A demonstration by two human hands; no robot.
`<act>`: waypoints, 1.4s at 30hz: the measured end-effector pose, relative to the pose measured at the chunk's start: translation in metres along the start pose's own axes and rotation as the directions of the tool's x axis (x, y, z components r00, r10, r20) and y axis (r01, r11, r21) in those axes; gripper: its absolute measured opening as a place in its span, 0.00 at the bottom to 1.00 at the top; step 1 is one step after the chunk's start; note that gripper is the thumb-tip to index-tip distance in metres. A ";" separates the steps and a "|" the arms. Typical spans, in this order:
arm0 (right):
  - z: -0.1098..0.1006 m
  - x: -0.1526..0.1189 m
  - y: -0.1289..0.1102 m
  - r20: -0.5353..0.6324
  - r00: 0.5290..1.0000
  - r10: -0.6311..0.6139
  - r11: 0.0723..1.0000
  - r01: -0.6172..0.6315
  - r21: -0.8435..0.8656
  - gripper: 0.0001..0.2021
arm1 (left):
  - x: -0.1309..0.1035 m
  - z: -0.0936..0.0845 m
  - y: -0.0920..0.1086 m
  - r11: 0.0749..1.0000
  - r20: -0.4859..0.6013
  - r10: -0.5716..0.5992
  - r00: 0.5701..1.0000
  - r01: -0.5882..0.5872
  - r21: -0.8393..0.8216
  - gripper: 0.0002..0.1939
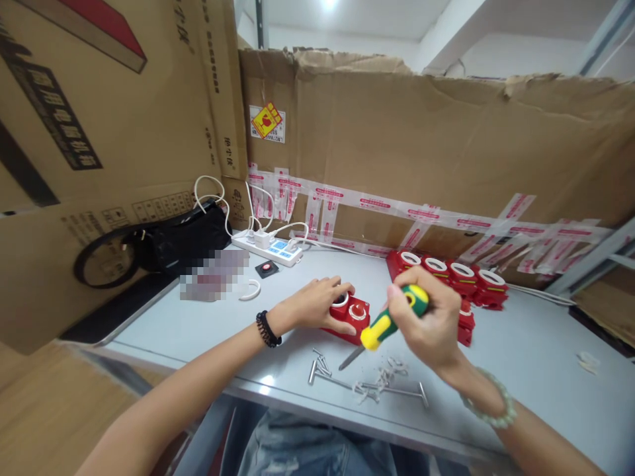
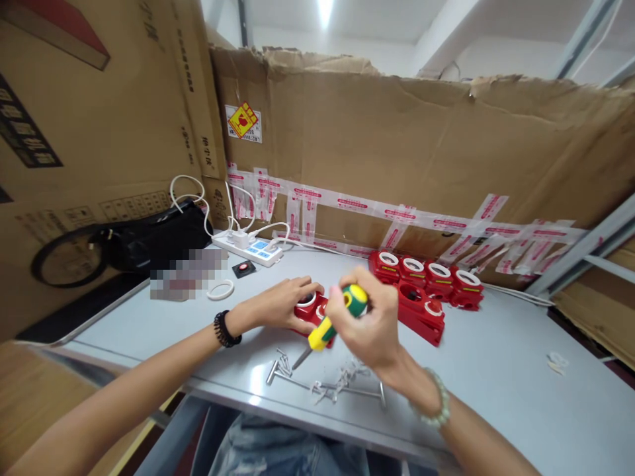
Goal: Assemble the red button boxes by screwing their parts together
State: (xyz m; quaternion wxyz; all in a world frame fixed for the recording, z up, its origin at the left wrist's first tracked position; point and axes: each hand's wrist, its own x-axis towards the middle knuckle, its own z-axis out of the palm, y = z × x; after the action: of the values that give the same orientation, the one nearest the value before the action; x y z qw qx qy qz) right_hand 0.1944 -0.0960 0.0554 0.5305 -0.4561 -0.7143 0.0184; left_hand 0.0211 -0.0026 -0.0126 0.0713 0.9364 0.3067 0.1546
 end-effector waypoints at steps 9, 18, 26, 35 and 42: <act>0.022 -0.024 0.016 0.055 0.994 -0.095 0.995 0.093 0.034 0.07 | -0.001 0.000 0.001 1.000 0.002 0.010 1.000 -0.010 0.022 0.33; 0.026 -0.025 0.017 0.055 0.991 -0.125 0.992 0.124 0.022 0.06 | 0.000 0.000 0.001 0.999 -0.001 0.012 1.000 -0.012 0.037 0.33; -0.007 -0.007 0.012 -0.126 0.987 -0.095 0.995 0.094 -0.019 0.05 | 0.001 0.000 0.000 1.000 0.013 -0.003 1.000 0.003 0.007 0.37; -0.030 0.018 0.022 -0.297 0.942 -0.158 0.976 0.104 -0.190 0.07 | 0.000 -0.002 0.002 1.000 0.016 -0.011 1.000 0.011 0.001 0.37; -0.023 0.017 0.035 -0.255 0.957 -0.140 0.972 0.084 -0.217 0.06 | 0.000 -0.001 0.001 1.000 0.011 -0.013 1.000 0.013 0.000 0.37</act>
State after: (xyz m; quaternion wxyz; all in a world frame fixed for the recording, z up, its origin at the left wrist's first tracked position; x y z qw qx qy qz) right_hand 0.2336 -0.0747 0.0605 0.5729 -0.4649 -0.6588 -0.1470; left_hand 0.0210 -0.0035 -0.0116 0.0738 0.9352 0.3127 0.1490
